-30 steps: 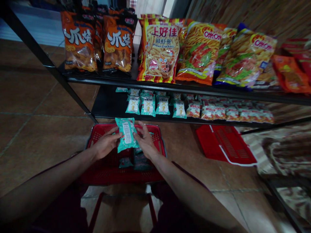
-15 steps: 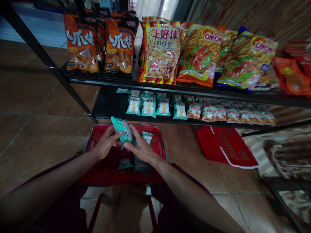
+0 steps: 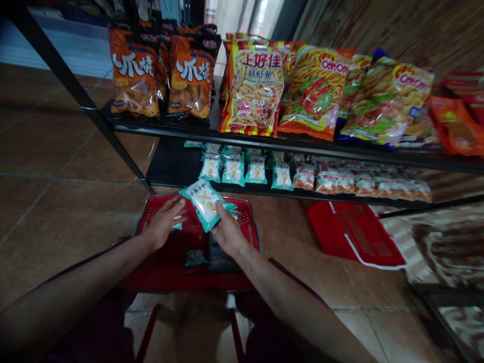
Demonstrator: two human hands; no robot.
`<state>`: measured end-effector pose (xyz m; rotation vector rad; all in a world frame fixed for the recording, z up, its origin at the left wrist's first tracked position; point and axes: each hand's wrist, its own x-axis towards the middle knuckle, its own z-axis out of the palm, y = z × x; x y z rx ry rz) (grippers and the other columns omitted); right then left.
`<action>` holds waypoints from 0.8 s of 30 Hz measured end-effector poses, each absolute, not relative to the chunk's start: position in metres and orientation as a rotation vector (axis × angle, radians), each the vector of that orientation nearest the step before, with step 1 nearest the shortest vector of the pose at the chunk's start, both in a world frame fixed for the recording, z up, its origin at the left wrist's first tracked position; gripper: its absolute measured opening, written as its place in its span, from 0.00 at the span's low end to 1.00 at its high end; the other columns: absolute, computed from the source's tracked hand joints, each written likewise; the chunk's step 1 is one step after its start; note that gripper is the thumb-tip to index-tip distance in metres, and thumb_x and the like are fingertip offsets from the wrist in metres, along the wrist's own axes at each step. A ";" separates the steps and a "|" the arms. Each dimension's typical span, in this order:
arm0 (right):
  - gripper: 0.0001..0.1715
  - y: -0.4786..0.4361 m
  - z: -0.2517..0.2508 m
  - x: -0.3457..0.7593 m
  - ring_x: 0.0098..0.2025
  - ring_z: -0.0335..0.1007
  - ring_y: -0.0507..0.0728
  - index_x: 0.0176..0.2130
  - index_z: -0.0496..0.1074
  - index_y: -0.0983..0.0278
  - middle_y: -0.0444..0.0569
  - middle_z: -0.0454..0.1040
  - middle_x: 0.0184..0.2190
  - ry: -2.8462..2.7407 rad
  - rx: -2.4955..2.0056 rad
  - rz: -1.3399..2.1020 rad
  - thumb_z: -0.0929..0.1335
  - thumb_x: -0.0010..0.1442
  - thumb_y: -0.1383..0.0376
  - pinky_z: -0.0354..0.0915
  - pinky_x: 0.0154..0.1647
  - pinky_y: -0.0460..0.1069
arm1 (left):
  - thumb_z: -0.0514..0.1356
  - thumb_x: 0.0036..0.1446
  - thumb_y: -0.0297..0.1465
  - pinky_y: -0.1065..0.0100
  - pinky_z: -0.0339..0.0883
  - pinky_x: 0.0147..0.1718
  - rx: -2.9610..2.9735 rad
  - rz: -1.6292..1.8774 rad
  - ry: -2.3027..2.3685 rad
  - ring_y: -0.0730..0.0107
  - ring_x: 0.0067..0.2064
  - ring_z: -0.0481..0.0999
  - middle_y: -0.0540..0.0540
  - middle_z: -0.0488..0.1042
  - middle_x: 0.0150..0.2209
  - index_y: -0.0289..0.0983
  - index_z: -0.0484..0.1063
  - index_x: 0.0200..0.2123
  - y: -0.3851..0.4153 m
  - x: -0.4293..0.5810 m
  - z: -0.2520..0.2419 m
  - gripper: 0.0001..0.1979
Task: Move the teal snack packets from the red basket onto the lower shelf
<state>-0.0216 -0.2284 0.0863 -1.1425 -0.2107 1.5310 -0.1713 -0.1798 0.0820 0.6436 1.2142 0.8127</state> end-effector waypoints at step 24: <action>0.17 -0.243 0.081 -0.041 0.30 0.73 0.52 0.27 0.74 0.64 0.45 0.77 0.28 -0.157 -1.266 1.580 0.77 0.39 0.58 0.69 0.38 0.49 | 0.62 0.49 0.29 0.68 0.69 0.32 0.339 1.006 1.193 0.72 0.29 0.75 0.48 0.76 0.30 0.36 0.69 0.34 -0.163 -0.176 0.103 0.07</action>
